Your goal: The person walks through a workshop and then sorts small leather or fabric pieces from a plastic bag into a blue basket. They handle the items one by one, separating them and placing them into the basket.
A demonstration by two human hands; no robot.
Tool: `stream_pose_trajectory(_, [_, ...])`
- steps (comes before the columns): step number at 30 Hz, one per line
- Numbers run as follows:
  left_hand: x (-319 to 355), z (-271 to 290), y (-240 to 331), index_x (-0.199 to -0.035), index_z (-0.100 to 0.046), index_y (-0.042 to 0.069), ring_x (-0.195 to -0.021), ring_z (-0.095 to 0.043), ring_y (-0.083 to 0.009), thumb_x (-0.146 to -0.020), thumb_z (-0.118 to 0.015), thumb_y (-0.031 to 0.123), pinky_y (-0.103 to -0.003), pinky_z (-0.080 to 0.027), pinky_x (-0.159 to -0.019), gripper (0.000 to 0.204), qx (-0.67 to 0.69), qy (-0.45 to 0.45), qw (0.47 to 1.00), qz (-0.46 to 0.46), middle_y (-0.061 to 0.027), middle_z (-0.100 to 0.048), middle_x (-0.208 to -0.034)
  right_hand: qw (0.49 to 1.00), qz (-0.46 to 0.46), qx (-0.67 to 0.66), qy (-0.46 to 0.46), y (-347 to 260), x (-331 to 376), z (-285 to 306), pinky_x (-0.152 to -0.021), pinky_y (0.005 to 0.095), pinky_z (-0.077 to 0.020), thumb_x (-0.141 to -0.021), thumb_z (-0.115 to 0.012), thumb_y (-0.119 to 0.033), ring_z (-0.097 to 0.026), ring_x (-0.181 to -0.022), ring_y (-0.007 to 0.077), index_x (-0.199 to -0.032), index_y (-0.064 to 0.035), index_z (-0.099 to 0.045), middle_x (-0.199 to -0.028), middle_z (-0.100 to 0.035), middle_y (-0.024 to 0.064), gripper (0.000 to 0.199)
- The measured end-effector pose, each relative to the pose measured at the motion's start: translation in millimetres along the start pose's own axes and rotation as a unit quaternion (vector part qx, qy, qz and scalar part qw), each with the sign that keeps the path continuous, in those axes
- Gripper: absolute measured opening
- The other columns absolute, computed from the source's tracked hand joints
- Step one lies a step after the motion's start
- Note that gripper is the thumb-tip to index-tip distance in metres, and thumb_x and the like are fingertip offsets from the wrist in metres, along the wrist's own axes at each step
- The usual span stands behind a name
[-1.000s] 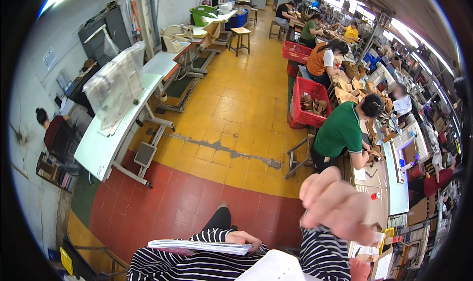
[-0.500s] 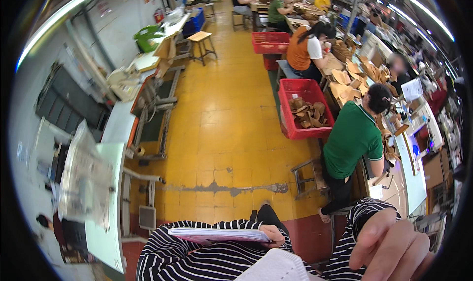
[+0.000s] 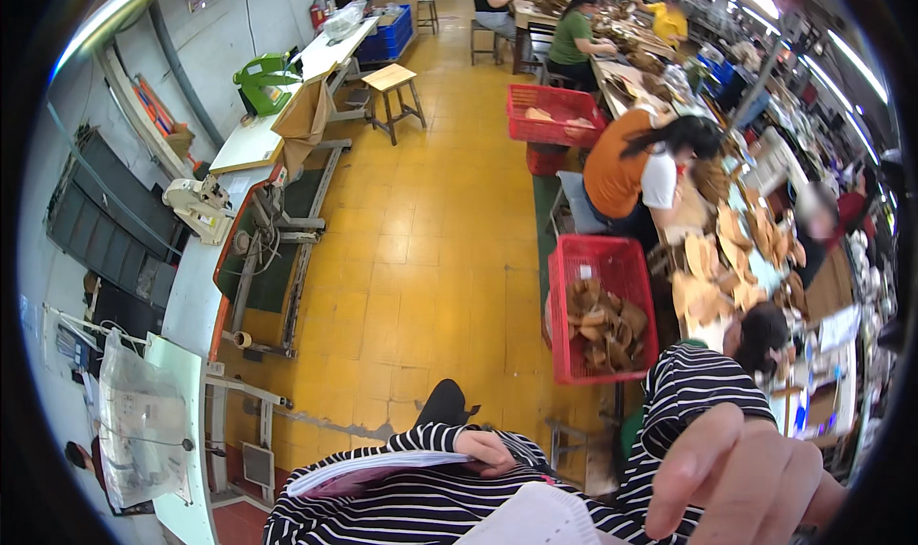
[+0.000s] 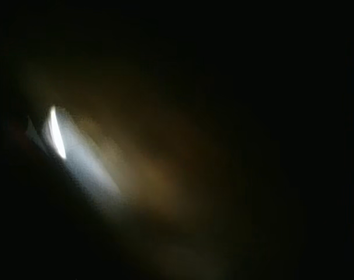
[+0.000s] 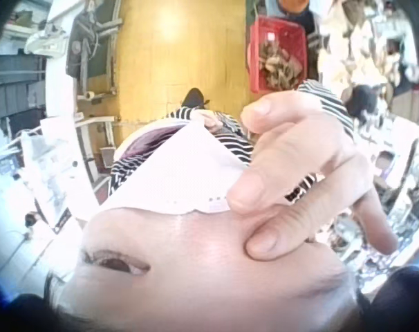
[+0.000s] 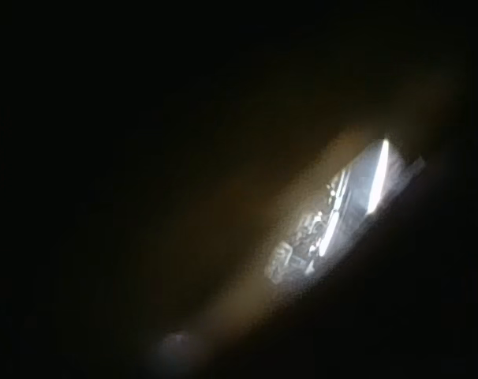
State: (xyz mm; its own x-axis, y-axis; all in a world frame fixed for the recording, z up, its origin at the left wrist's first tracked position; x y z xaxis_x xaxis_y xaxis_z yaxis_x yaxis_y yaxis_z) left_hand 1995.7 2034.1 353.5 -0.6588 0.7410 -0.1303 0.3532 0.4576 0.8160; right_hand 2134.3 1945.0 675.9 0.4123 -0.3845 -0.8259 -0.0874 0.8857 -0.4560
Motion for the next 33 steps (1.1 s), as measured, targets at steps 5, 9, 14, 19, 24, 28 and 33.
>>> stream_pose_trajectory(5, [53.1,133.0,105.5,-0.063,-0.050,0.004,-0.047,-0.040,-0.0085,-0.098,-0.047,0.036,-0.025,-0.028,-0.044,0.048,0.003,0.015,1.000,-0.002,0.0001,-0.043,-0.055,0.953,-0.157,-0.216,0.147,102.7,3.1,116.6,-0.096,0.0444,-0.0391,-0.099,-0.021,-0.054,-0.046,-0.115,0.0338,-0.099,-0.0112,-0.067,-0.116,-0.057,0.0159,0.063])
stream_pose_trajectory(9, [54.5,243.3,196.0,-0.064,-0.049,0.003,-0.048,-0.040,-0.0103,-0.096,-0.051,0.036,-0.026,-0.028,-0.045,0.047,-0.017,-0.087,0.996,-0.003,-0.0008,-0.043,-0.056,0.971,-0.072,-0.175,0.149,178.3,39.7,232.9,-0.088,0.0437,-0.0440,-0.096,-0.045,-0.041,-0.052,-0.103,0.0352,-0.097,-0.0064,-0.067,-0.109,-0.059,0.0211,0.041])
stream_pose_trajectory(14, [57.4,370.6,291.6,-0.057,-0.045,0.003,-0.045,-0.035,-0.0125,-0.090,-0.064,0.030,-0.030,-0.026,-0.044,0.047,-0.051,-0.257,0.961,-0.089,0.0002,-0.041,-0.050,0.966,-0.243,-0.068,0.048,261.4,126.5,344.2,-0.086,0.0428,-0.0438,-0.093,-0.057,-0.023,-0.059,-0.095,0.0324,-0.109,0.0086,-0.060,-0.107,-0.063,0.0199,0.035])
stream_pose_trajectory(19, [82.7,544.4,353.9,-0.057,-0.048,0.008,-0.043,-0.041,-0.0166,-0.087,-0.065,0.038,-0.033,-0.028,-0.044,0.046,-0.023,-0.318,0.946,-0.056,-0.0006,-0.044,-0.050,0.737,-0.643,0.107,0.179,373.5,224.2,425.1,-0.086,0.0317,-0.0476,-0.093,-0.056,-0.015,-0.062,-0.097,0.0243,-0.124,-0.0043,-0.055,-0.107,-0.066,0.0104,0.033])
stream_pose_trajectory(24, [83.5,662.0,492.3,-0.057,-0.051,0.013,-0.042,-0.040,-0.0197,-0.086,-0.061,0.047,-0.034,-0.026,-0.045,0.046,0.000,-0.319,0.936,-0.150,0.0021,-0.043,-0.047,0.748,-0.632,0.162,0.124,516.4,250.2,574.2,-0.089,0.0339,-0.0461,-0.091,-0.059,-0.020,-0.060,-0.103,0.0255,-0.125,-0.0034,-0.054,-0.109,-0.064,0.0122,0.038])
stream_pose_trajectory(28, [103.4,731.8,569.9,-0.058,-0.052,0.013,-0.041,-0.040,-0.0203,-0.086,-0.061,0.050,-0.034,-0.027,-0.045,0.048,-0.061,-0.274,0.941,-0.187,0.0027,-0.043,-0.048,0.885,-0.443,0.129,-0.070,657.5,206.1,674.7,-0.094,0.0371,-0.0427,-0.087,-0.063,-0.030,-0.054,-0.109,0.0288,-0.123,-0.0016,-0.054,-0.112,-0.062,0.0147,0.046])
stream_pose_trajectory(33, [138.2,863.2,630.2,-0.063,-0.052,0.007,-0.042,-0.041,-0.0127,-0.088,-0.062,0.043,-0.030,-0.028,-0.041,0.045,-0.103,-0.193,0.951,-0.218,0.0009,-0.045,-0.050,0.916,-0.337,-0.059,-0.210,829.0,185.0,732.9,-0.069,0.0347,-0.0454,-0.088,-0.058,-0.013,-0.059,-0.081,0.0268,-0.093,0.0012,-0.056,-0.087,-0.061,0.0131,0.015])
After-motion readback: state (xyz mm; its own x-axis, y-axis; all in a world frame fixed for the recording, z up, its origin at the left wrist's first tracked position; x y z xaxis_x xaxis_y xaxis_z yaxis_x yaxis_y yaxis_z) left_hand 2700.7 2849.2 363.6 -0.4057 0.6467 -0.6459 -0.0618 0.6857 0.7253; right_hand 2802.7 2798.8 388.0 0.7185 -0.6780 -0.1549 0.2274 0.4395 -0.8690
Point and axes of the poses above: each hand's wrist, its own x-axis away from the middle knuckle, its own z-axis out of the back of the hand, y = z × x, the point moved 2 cm from there along -x, towards the middle knuckle
